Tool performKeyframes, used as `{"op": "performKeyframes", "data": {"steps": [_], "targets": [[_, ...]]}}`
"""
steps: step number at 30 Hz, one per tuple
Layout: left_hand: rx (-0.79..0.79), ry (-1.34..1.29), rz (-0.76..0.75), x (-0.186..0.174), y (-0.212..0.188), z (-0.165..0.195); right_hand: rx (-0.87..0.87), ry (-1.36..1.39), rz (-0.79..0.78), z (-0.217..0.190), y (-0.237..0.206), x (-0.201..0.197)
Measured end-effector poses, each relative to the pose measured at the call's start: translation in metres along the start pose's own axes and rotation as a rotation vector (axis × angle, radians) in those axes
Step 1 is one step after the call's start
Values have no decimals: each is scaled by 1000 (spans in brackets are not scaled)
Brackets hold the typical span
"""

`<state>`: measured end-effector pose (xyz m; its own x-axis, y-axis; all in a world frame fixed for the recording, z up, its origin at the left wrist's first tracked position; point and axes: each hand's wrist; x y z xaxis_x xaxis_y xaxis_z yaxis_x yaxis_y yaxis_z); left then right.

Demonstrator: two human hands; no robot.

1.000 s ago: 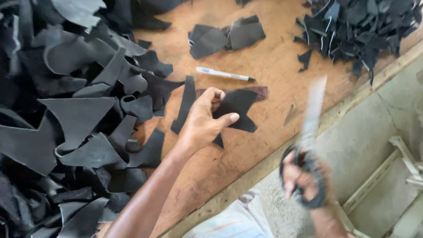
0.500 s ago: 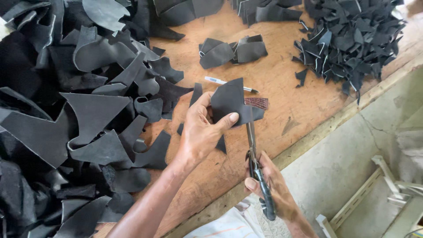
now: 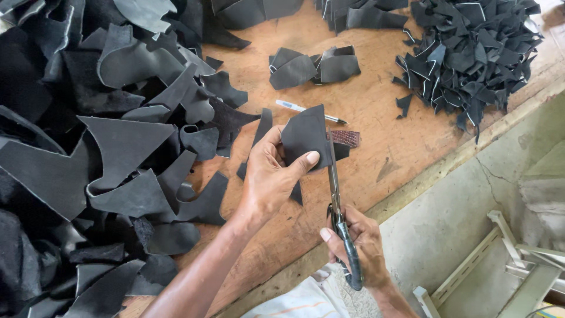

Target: The person aligns a reddish patterned leather strip with a black leather piece, marks the outline with a pen, and then uses shears to cut the black leather along the marked line. The cut piece is set aside on the table.

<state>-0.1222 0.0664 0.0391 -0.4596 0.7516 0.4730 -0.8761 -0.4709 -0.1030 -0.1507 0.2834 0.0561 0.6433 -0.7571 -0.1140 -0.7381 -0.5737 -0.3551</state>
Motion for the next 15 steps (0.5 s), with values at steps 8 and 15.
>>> {"op": "performKeyframes", "data": {"steps": [8,15], "targets": [[-65,-96,37,-5,6,-10,14,-49,31,16,2,-4],[-223,-142,143,-28,8,0,-113,-141,55,11,10,-22]]}}
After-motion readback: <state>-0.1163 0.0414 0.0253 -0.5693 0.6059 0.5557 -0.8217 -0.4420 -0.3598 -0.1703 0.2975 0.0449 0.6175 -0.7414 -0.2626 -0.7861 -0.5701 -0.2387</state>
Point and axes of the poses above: each hand's wrist, its own y-axis towards the middle knuckle, its own x-axis out of the palm, z = x × y, and after that the axes turned 9 degrees about y, right-handed
